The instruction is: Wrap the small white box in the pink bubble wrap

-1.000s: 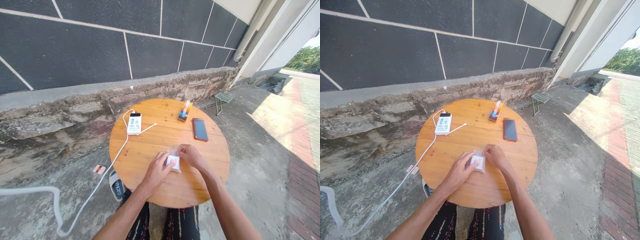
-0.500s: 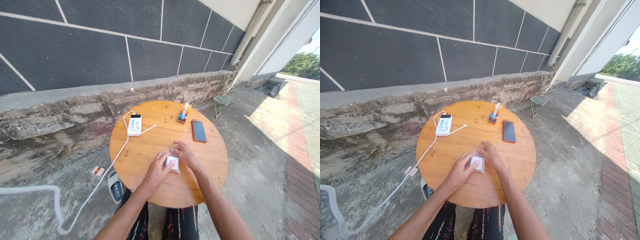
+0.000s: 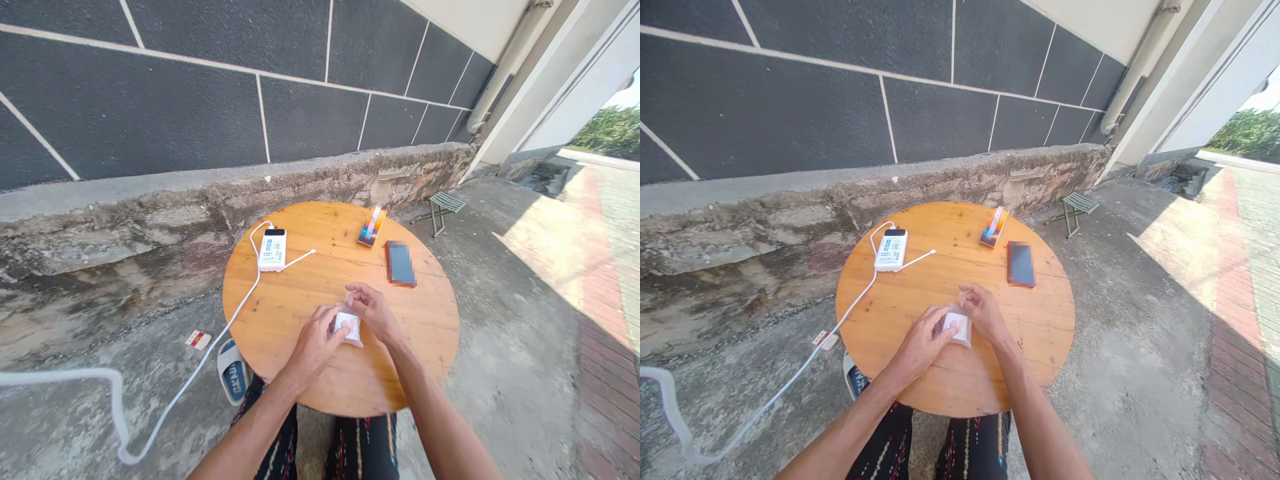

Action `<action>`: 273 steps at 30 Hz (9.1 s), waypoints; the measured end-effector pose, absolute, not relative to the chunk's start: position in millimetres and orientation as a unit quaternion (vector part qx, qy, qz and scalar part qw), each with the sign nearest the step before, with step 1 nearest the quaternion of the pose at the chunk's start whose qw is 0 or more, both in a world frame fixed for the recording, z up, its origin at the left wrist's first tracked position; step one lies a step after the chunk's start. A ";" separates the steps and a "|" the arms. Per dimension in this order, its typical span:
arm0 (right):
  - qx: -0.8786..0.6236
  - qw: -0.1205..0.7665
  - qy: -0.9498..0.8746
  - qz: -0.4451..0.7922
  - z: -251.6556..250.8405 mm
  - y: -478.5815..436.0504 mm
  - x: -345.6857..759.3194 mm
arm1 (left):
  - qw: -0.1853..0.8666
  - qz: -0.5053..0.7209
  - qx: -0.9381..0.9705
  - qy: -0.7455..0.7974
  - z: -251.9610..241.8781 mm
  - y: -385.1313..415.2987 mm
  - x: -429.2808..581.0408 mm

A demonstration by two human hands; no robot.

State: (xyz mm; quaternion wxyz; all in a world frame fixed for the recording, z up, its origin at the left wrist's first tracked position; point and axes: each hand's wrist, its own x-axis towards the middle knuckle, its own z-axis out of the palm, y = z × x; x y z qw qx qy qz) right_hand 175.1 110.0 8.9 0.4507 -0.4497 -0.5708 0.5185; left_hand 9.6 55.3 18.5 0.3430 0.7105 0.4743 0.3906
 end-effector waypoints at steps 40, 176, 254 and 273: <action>-0.464 0.354 -0.793 0.175 29.3 42.9 169.3 | 0.381 0.443 0.651 0.483 11.6 52.1 7.2; -0.613 0.340 -0.712 0.029 -35.8 12.2 206.4 | 0.242 0.467 0.710 0.468 3.7 48.3 5.0; -0.561 0.304 -0.768 0.057 93.0 125.1 172.7 | 0.246 0.497 0.717 0.421 9.0 43.3 -3.9; -0.626 0.053 -0.776 -0.059 111.8 170.7 170.2 | 0.251 0.471 0.719 0.445 7.9 42.7 -2.3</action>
